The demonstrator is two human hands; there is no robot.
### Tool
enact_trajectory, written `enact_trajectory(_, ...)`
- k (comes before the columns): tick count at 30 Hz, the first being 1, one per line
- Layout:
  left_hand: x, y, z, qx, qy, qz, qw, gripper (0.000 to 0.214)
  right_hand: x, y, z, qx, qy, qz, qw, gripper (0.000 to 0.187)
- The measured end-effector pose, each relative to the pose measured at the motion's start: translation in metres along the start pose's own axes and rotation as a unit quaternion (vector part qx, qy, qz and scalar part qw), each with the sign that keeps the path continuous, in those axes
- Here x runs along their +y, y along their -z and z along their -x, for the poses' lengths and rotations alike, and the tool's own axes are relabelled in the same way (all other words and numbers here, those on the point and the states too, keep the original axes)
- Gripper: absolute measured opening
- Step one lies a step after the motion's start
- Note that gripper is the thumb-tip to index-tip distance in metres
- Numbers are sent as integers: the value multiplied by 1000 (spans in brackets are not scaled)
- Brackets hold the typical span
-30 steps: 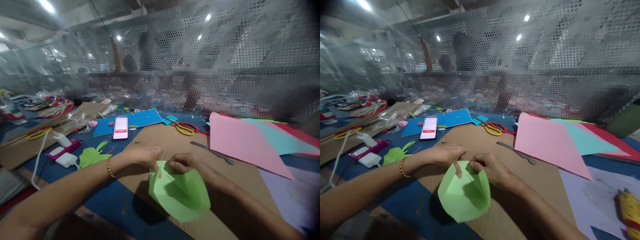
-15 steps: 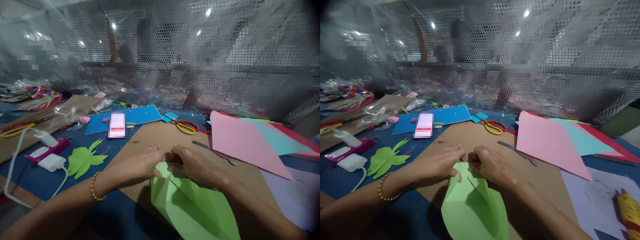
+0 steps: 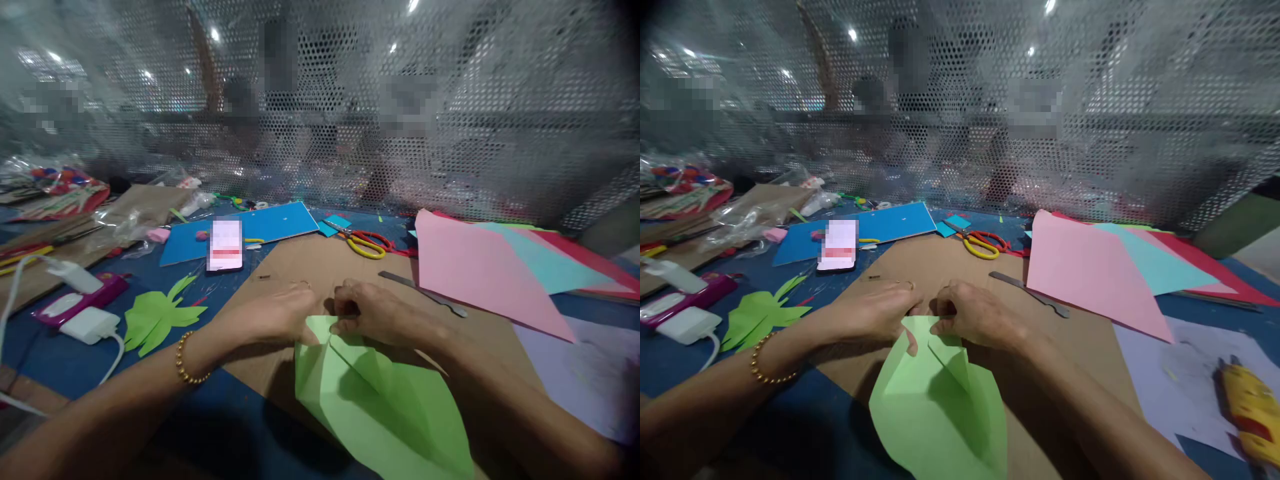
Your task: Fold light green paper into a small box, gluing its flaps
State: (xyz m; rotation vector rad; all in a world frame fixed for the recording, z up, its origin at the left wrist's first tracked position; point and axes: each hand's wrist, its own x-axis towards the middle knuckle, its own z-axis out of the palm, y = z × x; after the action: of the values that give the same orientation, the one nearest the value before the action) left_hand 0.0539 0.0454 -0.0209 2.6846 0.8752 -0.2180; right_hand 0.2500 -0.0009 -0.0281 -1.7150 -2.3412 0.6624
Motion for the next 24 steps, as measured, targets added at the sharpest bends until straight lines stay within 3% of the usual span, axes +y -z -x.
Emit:
enact_trajectory(13, 1, 5, -1, -26, 4, -16, 1000, 38, 3, 1, 0, -39, 13, -36, 999, 15)
enact_trajectory(20, 1, 7, 0, -35, -14, 35, 999, 26, -1, 11, 3, -86, 20, -47, 995, 46)
enact_trajectory(24, -3, 3, -3, -23, -43, 26, 998, 27, -3, 13, 4, -98, 17, -36, 994, 45)
